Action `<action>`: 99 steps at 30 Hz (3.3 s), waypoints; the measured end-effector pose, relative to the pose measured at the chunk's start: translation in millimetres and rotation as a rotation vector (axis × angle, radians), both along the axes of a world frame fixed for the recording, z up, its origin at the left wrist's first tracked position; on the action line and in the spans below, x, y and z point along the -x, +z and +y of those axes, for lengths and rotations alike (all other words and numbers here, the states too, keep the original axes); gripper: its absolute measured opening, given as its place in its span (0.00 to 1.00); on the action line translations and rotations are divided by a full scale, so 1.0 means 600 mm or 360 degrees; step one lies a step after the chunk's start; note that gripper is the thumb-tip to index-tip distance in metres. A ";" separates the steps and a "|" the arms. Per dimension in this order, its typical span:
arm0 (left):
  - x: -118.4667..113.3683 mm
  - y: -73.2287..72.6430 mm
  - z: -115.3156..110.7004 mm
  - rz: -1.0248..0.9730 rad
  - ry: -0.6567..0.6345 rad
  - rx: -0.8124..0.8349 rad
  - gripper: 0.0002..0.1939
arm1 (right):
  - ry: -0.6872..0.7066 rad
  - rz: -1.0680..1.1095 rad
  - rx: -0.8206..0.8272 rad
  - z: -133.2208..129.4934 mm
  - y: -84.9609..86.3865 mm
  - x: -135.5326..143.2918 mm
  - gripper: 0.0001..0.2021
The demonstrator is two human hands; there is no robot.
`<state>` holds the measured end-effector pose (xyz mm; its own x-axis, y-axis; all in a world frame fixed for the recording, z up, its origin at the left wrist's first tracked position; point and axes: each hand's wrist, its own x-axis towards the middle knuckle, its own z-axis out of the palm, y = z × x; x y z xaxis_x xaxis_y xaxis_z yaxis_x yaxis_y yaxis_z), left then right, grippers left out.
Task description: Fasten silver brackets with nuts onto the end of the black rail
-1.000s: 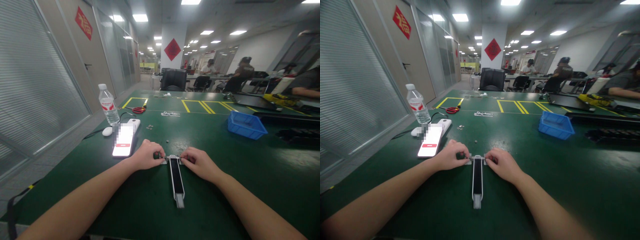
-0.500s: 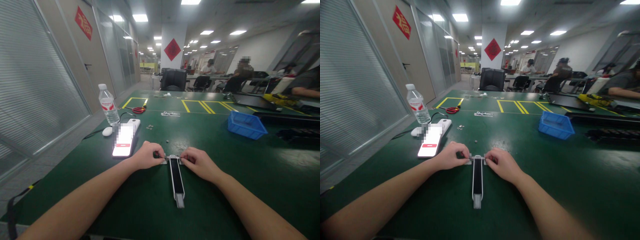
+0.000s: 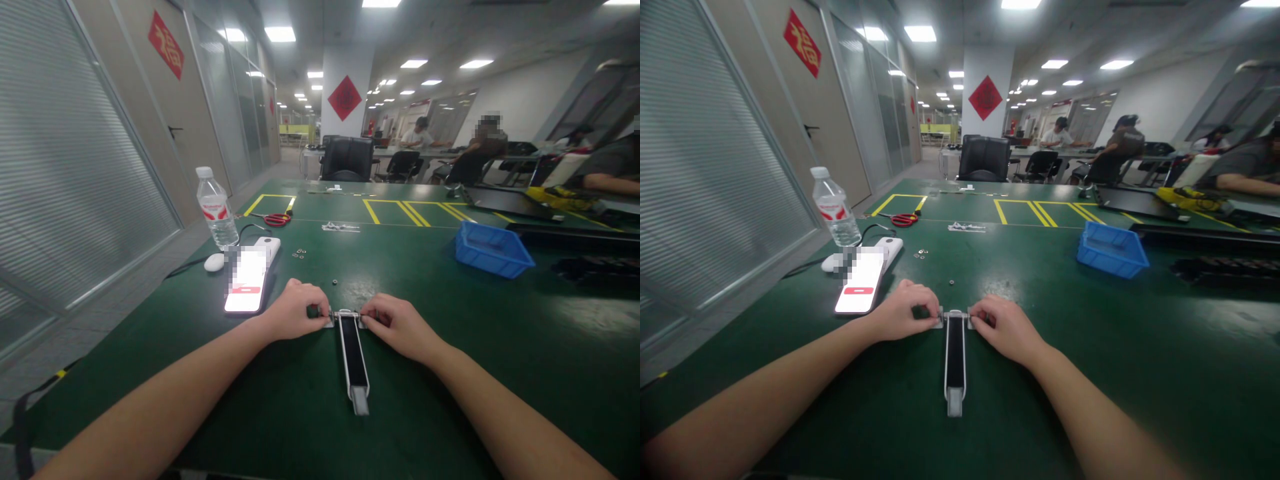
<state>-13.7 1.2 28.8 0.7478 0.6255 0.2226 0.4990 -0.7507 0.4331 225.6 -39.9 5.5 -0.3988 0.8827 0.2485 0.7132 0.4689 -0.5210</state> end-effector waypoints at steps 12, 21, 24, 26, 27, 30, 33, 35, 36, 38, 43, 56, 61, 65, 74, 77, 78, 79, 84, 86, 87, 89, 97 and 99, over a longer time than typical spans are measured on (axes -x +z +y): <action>-0.001 -0.006 0.003 -0.0106 0.0122 0.0049 0.07 | -0.0015 -0.0013 0.0001 0.001 -0.001 0.001 0.05; 0.004 0.005 0.003 0.0114 0.0069 -0.0084 0.07 | -0.0017 -0.0001 0.0029 0.000 0.002 0.002 0.05; 0.003 0.005 0.000 0.0140 0.0028 -0.0135 0.06 | -0.0017 0.0008 0.0026 -0.001 0.002 0.002 0.05; 0.002 0.005 -0.001 0.0126 0.0014 -0.0156 0.06 | -0.0018 0.0000 0.0030 -0.001 0.002 0.002 0.05; 0.001 0.004 -0.001 0.0116 0.0013 -0.0160 0.05 | -0.0019 -0.0004 0.0034 0.000 0.002 0.002 0.05; 0.001 0.004 -0.003 0.0095 0.0012 -0.0136 0.04 | -0.0023 -0.0014 0.0040 0.000 0.001 0.001 0.06; 0.001 0.003 -0.004 0.0071 0.0001 -0.0077 0.03 | -0.0017 -0.0011 0.0032 0.001 0.000 0.001 0.05; -0.001 0.002 -0.004 0.0041 -0.0008 -0.0034 0.03 | -0.0014 -0.0010 0.0025 0.001 0.001 0.001 0.05; -0.002 0.001 -0.004 0.0026 -0.0004 -0.0013 0.03 | -0.0013 -0.0013 0.0023 0.000 0.001 0.001 0.05; -0.004 0.000 -0.004 -0.0002 0.0027 0.0022 0.03 | -0.0011 -0.0019 0.0025 0.000 0.001 0.001 0.05; -0.005 -0.001 -0.004 -0.0005 0.0138 0.0015 0.06 | -0.0011 -0.0015 0.0038 -0.001 0.000 0.001 0.05; -0.005 -0.002 -0.010 0.0157 0.0024 -0.0364 0.05 | -0.0016 -0.0003 0.0026 0.001 -0.004 0.000 0.05; -0.007 -0.001 -0.012 0.0128 0.0035 -0.0281 0.05 | -0.0016 -0.0004 0.0025 0.001 -0.003 0.000 0.05; -0.008 -0.003 -0.012 0.0071 0.0050 -0.0234 0.05 | -0.0014 0.0001 0.0047 0.002 -0.002 0.001 0.05; -0.007 -0.004 -0.011 0.0162 0.0125 -0.0232 0.05 | -0.0006 0.0011 0.0031 0.001 -0.002 0.000 0.05; -0.007 -0.002 -0.013 0.0134 0.0095 -0.0247 0.05 | -0.0005 0.0012 0.0035 0.002 -0.003 -0.001 0.05; -0.008 -0.001 -0.014 0.0117 0.0085 -0.0243 0.05 | -0.0006 0.0008 0.0036 0.002 -0.003 -0.001 0.05; -0.008 -0.001 -0.014 0.0105 0.0080 -0.0234 0.06 | -0.0008 0.0003 0.0039 0.002 -0.003 -0.001 0.05; -0.010 0.000 -0.014 0.0104 0.0130 -0.0171 0.06 | -0.0012 -0.0003 0.0046 0.000 -0.001 0.000 0.05; -0.009 -0.001 -0.012 0.0119 0.0177 -0.0177 0.06 | -0.0013 -0.0010 0.0046 -0.001 0.001 0.001 0.05; -0.009 -0.001 -0.012 0.0132 0.0192 -0.0182 0.06 | -0.0010 -0.0012 0.0048 -0.001 0.001 0.001 0.05; -0.008 -0.002 -0.011 0.0162 0.0187 -0.0188 0.06 | -0.0004 -0.0003 0.0040 -0.001 0.001 0.001 0.05; -0.009 -0.001 -0.014 0.0168 0.0096 -0.0276 0.04 | -0.0004 0.0007 0.0030 0.003 -0.005 -0.003 0.05; -0.009 0.001 -0.015 0.0165 0.0092 -0.0256 0.04 | -0.0002 0.0009 0.0021 0.003 -0.006 -0.003 0.05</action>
